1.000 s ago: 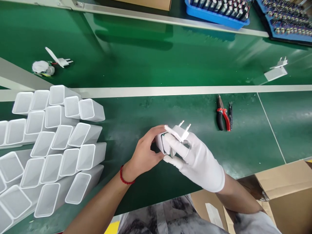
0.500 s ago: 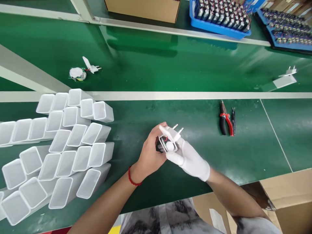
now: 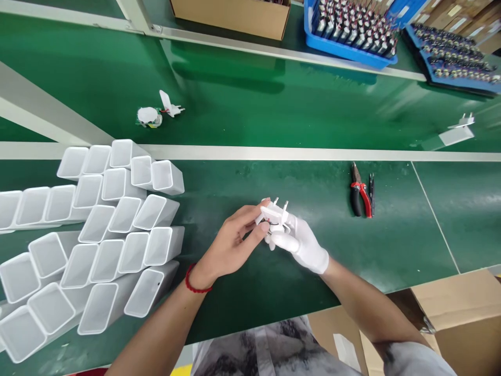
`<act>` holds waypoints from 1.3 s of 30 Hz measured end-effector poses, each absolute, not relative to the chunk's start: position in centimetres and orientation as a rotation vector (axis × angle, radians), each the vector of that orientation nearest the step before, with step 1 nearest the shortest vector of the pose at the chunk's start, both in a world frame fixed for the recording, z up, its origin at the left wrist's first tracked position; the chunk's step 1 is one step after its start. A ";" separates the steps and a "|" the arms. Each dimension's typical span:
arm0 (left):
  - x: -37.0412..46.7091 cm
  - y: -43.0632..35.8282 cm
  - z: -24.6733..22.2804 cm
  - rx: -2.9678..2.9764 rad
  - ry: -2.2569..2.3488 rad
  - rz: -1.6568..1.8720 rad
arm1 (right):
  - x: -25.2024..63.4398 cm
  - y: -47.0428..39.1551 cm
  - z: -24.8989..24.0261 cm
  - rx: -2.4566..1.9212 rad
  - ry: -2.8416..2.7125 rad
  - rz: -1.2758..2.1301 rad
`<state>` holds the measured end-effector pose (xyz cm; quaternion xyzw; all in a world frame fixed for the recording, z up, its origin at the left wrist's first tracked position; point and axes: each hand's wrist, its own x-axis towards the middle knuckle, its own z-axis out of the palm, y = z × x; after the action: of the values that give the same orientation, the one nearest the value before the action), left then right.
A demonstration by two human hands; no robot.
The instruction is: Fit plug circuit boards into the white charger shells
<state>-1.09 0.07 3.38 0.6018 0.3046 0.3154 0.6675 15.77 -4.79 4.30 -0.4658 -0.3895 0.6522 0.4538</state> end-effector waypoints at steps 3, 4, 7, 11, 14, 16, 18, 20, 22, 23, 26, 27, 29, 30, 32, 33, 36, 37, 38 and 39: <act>-1.0 -0.2 3.2 1.403 0.691 0.800 | 15.6 -5.0 3.8 -1.173 -0.961 1.545; -1.0 -0.3 3.2 1.426 0.677 0.831 | 15.6 -5.1 3.6 -1.180 -0.954 1.521; -1.0 -0.5 3.1 1.466 0.643 0.870 | 15.7 -5.2 3.4 -1.190 -0.957 1.447; -1.0 -0.8 2.9 1.485 0.645 0.848 | 15.8 -5.1 2.9 -1.177 -0.938 1.437; -0.8 -0.8 2.7 1.448 0.682 0.835 | 15.9 -4.9 2.5 -1.150 -0.844 1.483; -0.7 -0.7 2.6 1.422 0.704 0.839 | 15.9 -4.7 2.5 -1.151 -0.807 1.501; -0.6 -0.5 2.6 1.422 0.731 0.834 | 16.0 -4.5 2.9 -1.153 -0.831 1.547; -0.6 -0.2 2.7 1.462 0.760 0.799 | 16.2 -4.3 3.5 -1.151 -0.882 1.607; -0.7 -0.1 2.9 1.522 0.774 0.753 | 16.3 -4.1 4.0 -1.154 -0.895 1.613; -0.8 -0.1 3.0 1.551 0.775 0.742 | 16.3 -4.1 4.2 -1.154 -0.881 1.595; -0.9 -0.2 3.4 1.622 0.753 0.732 | 16.1 -4.3 4.2 -1.148 -0.828 1.553; -1.0 -0.3 3.4 1.642 0.746 0.729 | 16.0 -4.4 4.0 -1.148 -0.821 1.551; -1.0 -0.4 3.3 1.660 0.748 0.721 | 15.8 -4.6 3.5 -1.143 -0.806 1.546; -0.9 -0.5 3.2 1.656 0.756 0.722 | 15.7 -4.6 3.3 -1.135 -0.797 1.543; -0.8 -0.6 2.9 1.624 0.779 0.733 | 15.7 -4.5 2.8 -1.114 -0.789 1.546; -0.8 -0.6 2.8 1.601 0.789 0.746 | 15.8 -4.4 2.7 -1.108 -0.799 1.555; -0.7 -0.4 2.6 1.544 0.821 0.765 | 17.2 -4.2 3.0 -1.161 -0.971 1.586; -0.6 -0.3 2.6 1.531 0.843 0.763 | 17.8 -4.2 3.4 -1.197 -1.058 1.559; -0.6 -0.2 2.7 1.515 0.874 0.756 | 18.3 -4.3 3.8 -1.251 -1.149 1.481; -0.6 -0.1 2.7 1.497 0.912 0.749 | 18.8 -4.4 4.3 -1.315 -1.240 1.348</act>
<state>-0.58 -0.06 2.74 0.6403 0.3902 0.3203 0.5789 18.79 -4.44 4.29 -0.5267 -0.4967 0.5400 0.4292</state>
